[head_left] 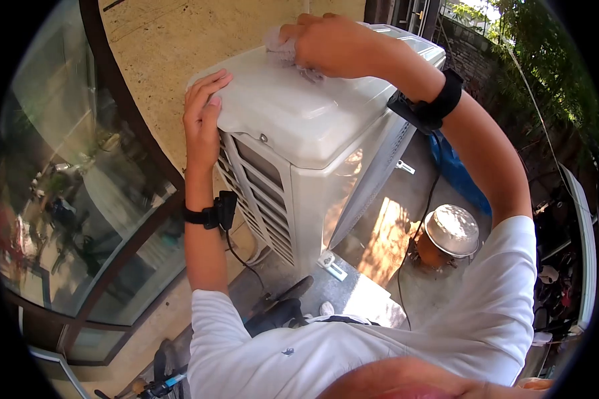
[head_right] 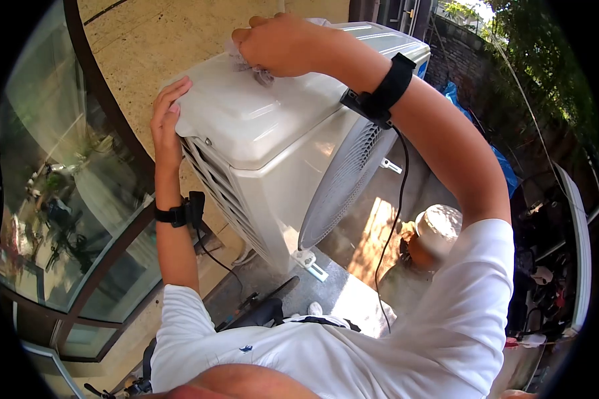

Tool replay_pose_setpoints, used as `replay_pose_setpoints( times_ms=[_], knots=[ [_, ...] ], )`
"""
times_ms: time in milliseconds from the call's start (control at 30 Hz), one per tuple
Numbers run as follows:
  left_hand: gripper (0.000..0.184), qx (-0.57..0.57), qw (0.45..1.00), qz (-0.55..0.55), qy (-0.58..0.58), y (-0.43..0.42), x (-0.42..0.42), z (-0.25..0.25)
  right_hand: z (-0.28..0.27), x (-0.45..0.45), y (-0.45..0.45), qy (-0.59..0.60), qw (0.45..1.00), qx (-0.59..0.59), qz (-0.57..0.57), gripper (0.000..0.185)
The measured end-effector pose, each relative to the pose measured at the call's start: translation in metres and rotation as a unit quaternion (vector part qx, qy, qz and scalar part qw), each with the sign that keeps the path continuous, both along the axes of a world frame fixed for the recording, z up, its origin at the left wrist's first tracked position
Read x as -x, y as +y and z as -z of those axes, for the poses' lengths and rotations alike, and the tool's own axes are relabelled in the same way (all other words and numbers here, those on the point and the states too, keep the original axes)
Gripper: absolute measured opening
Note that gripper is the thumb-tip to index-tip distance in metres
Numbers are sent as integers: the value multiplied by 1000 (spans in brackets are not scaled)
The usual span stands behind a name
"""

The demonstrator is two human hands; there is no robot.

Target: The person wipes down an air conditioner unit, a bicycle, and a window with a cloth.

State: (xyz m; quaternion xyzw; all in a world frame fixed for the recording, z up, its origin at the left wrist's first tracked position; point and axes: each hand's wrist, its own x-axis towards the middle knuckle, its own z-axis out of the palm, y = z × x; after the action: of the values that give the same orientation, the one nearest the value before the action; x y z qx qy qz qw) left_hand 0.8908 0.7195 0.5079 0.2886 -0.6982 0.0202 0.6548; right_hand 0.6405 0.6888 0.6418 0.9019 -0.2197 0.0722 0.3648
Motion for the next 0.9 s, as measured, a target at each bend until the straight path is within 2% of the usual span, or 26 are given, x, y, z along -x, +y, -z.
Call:
replay_pose_setpoints(
  times_ms=[67,167,233,367,433,567,633,767,833,867,900],
  knots=[
    [34,-6,1000,1,-10,-1,-2,1,-2,-2,4,11,999,33,-40,11],
    [34,2,1000,1,-7,-2,0,1,-5,2,-5,24,998,8,-56,21],
    [34,0,1000,4,-6,-3,0,1,-11,2,-20,4,1000,-29,2,10],
    [34,-8,1000,8,-2,-1,-1,1,-13,9,-62,-1,999,-39,6,13],
    [33,-6,1000,8,-11,0,-2,0,-19,15,-66,16,991,-133,28,18],
    [33,-6,1000,-1,-14,0,-1,-1,-7,55,-103,7,999,-37,18,22],
    [32,-5,1000,6,-9,0,-2,1,-9,77,-120,-59,971,-140,185,35],
    [32,-19,1000,6,-2,3,-1,0,6,156,-162,-144,974,-104,139,46],
    [32,-25,1000,11,5,6,1,-1,9,167,-158,-221,931,-149,250,62],
    [32,-33,999,15,9,5,2,-2,12,174,-165,-221,931,-148,252,62],
    [32,-34,999,18,7,4,2,-1,18,180,-173,-254,928,-145,232,73]
  ],
)
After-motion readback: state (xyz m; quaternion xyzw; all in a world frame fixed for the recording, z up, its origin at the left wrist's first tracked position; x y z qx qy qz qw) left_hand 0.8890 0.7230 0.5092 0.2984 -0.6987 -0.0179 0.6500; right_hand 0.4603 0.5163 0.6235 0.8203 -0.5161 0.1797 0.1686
